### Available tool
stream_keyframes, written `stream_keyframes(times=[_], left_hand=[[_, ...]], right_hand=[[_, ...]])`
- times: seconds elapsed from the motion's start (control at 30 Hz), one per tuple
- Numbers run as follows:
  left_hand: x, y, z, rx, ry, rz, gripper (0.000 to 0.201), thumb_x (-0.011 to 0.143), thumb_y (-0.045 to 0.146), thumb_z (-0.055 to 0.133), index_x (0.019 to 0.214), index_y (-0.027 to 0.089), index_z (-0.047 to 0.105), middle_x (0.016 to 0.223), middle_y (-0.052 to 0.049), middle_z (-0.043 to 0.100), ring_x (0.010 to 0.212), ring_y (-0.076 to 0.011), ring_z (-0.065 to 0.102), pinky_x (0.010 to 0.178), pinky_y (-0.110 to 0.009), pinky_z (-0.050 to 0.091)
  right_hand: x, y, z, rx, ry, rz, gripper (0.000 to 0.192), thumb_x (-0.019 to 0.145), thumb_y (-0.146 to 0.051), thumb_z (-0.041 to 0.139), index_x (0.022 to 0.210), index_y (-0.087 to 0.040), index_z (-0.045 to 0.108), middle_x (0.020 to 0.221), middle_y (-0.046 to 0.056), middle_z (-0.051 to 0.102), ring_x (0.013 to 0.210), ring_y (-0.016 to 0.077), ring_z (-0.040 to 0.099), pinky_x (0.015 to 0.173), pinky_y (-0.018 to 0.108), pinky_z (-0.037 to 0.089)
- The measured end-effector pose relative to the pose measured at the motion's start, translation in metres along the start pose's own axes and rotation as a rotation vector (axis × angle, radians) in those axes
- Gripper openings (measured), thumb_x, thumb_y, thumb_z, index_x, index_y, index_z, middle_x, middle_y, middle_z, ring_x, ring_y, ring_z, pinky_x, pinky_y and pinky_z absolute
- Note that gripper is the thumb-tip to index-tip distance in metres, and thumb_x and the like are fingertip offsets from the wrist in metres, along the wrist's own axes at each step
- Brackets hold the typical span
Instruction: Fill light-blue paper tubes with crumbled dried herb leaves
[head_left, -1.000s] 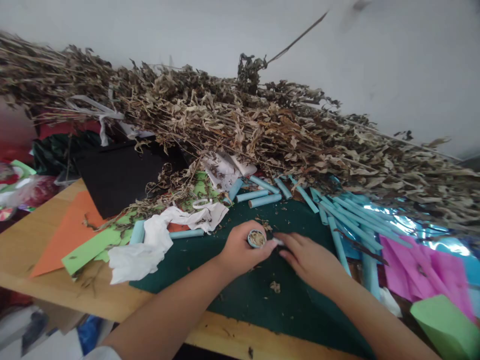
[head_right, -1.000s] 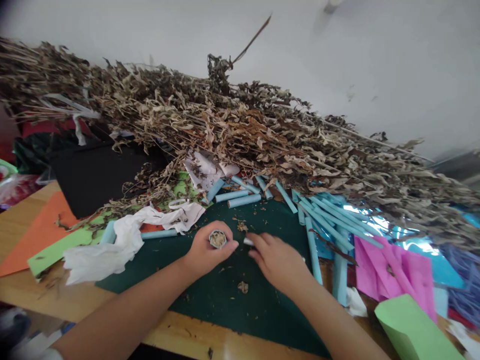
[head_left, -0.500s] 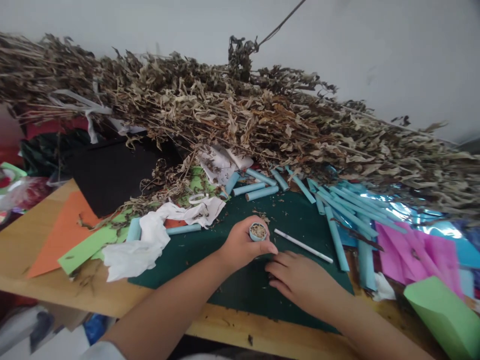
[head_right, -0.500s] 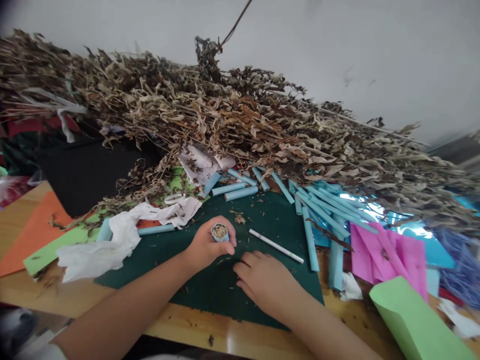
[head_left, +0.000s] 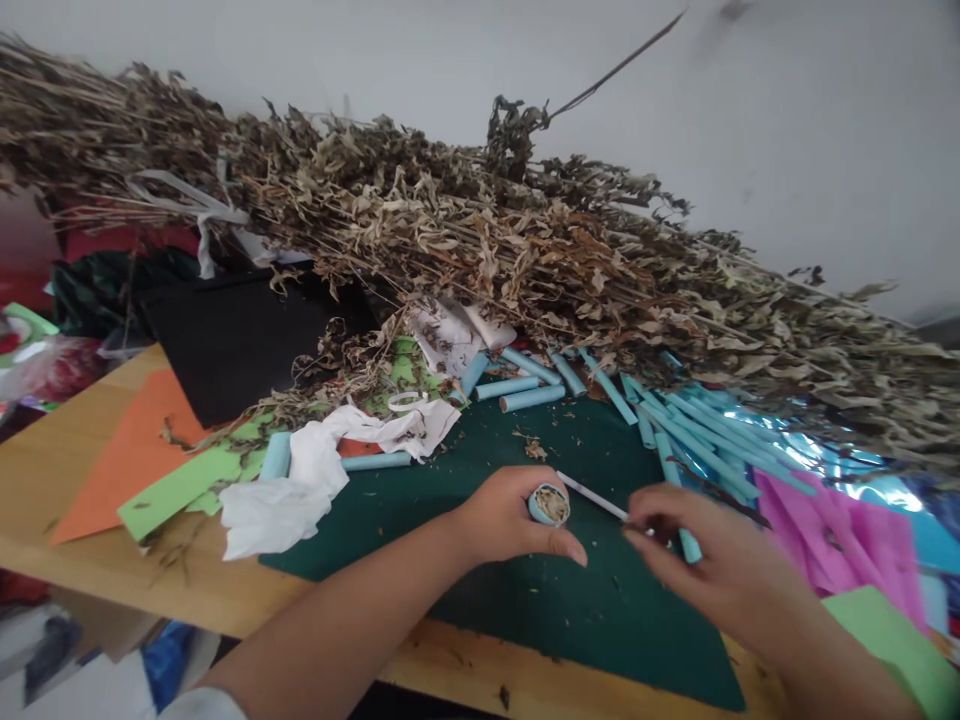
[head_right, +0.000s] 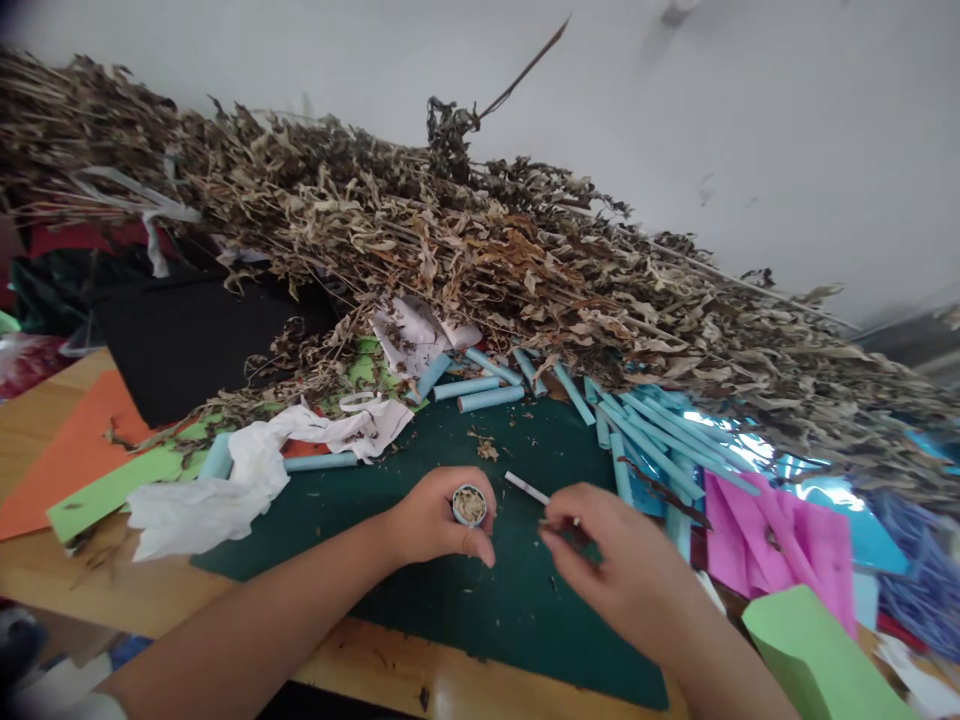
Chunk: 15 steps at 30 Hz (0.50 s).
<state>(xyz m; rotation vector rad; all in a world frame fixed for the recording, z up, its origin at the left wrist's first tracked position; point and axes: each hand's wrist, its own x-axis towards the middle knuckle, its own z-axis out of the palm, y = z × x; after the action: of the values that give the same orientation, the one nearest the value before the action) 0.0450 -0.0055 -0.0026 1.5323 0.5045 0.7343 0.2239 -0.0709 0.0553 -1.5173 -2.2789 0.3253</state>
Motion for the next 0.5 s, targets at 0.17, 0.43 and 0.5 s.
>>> stream_keyframes(times=[0.17,0.43,0.5], left_hand=[[-0.001,0.003,0.003,0.063,-0.148,0.002,0.041,0.045,0.045,0.069,0.058,0.012,0.048,0.056,0.003,0.050,0.054,-0.0080,0.044,0.052,-0.018,0.035],[-0.001,0.000,0.002,0.066,-0.237,0.000,0.033,0.050,0.035,0.070,0.064,0.012,0.053,0.057,0.005,0.048,0.057,-0.0078,0.045,0.053,-0.015,0.036],[-0.001,-0.001,0.002,0.060,-0.248,0.004,0.031,0.051,0.033,0.070,0.068,0.012,0.055,0.059,0.005,0.049,0.059,-0.0083,0.046,0.054,-0.015,0.037]], right_hand=[[0.015,-0.011,-0.004,0.245,0.249,-0.118,0.011,0.074,-0.016,0.052,0.083,-0.023,0.048,0.074,0.001,0.053,0.069,0.0131,0.054,0.056,0.022,0.045],[0.033,-0.027,0.014,0.230,0.107,-0.299,0.005,0.076,-0.014,0.051,0.075,-0.018,0.053,0.071,0.001,0.056,0.070,0.0122,0.051,0.060,0.025,0.044],[0.034,-0.026,0.009,0.186,0.055,-0.343,0.008,0.077,-0.015,0.050,0.075,-0.019,0.056,0.073,0.002,0.057,0.070,0.0127,0.050,0.062,0.026,0.043]])
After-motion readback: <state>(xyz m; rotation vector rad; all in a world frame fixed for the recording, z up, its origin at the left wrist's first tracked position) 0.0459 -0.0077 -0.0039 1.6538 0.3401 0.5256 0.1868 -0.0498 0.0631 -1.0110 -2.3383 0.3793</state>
